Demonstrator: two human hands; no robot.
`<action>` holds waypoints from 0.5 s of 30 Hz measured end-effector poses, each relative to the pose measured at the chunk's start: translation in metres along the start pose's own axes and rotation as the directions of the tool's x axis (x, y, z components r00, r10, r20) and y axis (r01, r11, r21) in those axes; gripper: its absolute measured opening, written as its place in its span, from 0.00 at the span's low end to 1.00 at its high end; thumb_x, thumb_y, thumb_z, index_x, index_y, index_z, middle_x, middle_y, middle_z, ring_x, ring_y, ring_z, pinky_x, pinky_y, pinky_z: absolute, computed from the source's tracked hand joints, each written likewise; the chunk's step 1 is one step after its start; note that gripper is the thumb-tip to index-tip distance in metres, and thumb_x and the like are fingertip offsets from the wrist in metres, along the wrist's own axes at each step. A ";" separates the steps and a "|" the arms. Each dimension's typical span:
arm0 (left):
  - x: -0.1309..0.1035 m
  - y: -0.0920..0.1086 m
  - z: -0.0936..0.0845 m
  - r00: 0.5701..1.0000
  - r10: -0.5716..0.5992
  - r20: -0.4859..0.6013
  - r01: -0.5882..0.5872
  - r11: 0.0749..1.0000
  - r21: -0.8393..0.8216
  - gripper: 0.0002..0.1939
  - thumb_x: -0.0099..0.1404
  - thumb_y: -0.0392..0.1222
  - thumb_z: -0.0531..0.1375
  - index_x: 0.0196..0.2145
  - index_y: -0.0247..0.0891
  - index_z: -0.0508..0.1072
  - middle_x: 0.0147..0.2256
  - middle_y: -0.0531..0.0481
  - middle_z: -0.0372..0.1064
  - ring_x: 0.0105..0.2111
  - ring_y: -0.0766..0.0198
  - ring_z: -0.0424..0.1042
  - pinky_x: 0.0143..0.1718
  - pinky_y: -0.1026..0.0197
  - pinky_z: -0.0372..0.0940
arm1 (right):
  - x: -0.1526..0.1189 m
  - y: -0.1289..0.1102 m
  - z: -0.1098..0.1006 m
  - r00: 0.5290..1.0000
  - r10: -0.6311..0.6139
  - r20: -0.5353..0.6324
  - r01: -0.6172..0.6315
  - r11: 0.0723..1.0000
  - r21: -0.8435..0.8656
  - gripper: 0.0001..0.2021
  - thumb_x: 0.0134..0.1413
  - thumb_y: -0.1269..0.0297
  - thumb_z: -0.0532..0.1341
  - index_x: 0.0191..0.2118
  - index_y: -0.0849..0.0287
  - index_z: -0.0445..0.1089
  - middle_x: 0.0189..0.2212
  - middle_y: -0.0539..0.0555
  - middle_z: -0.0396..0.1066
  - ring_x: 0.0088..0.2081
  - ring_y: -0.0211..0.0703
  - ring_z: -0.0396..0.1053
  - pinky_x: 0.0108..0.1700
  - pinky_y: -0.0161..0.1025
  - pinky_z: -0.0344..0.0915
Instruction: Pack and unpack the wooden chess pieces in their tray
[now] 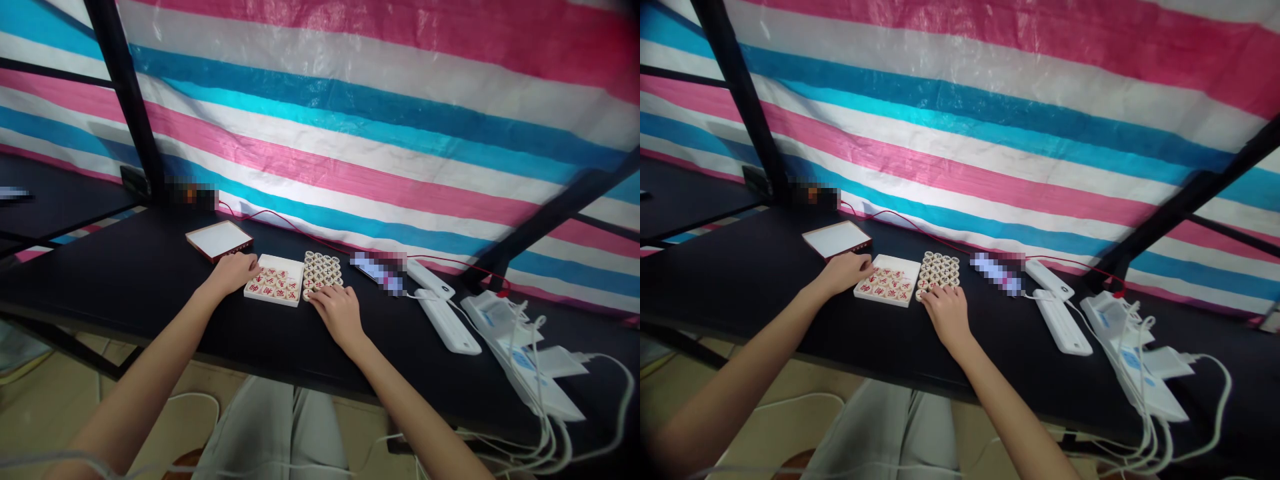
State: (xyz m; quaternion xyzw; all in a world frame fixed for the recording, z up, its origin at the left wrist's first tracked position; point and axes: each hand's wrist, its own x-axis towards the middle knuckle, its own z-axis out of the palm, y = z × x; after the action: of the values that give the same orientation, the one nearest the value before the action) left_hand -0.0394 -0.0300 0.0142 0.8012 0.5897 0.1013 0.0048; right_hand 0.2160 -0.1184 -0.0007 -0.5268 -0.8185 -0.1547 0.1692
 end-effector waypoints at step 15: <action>-0.001 0.003 -0.001 1.000 -0.005 0.011 0.004 1.000 0.022 0.16 0.62 0.48 0.47 0.27 0.38 0.68 0.27 0.46 0.69 0.30 0.58 0.69 0.31 0.62 0.57 | 0.000 -0.003 0.002 0.999 0.046 -0.002 -0.046 0.999 0.018 0.11 0.61 0.62 0.51 0.40 0.52 0.71 0.36 0.51 0.72 0.38 0.39 0.63 0.37 0.40 0.44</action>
State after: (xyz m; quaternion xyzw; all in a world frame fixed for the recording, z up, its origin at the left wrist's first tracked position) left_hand -0.0368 -0.0318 0.0158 0.8004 0.5925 0.0906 -0.0006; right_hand 0.2131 -0.1190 -0.0026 -0.5438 -0.8073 -0.1442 0.1783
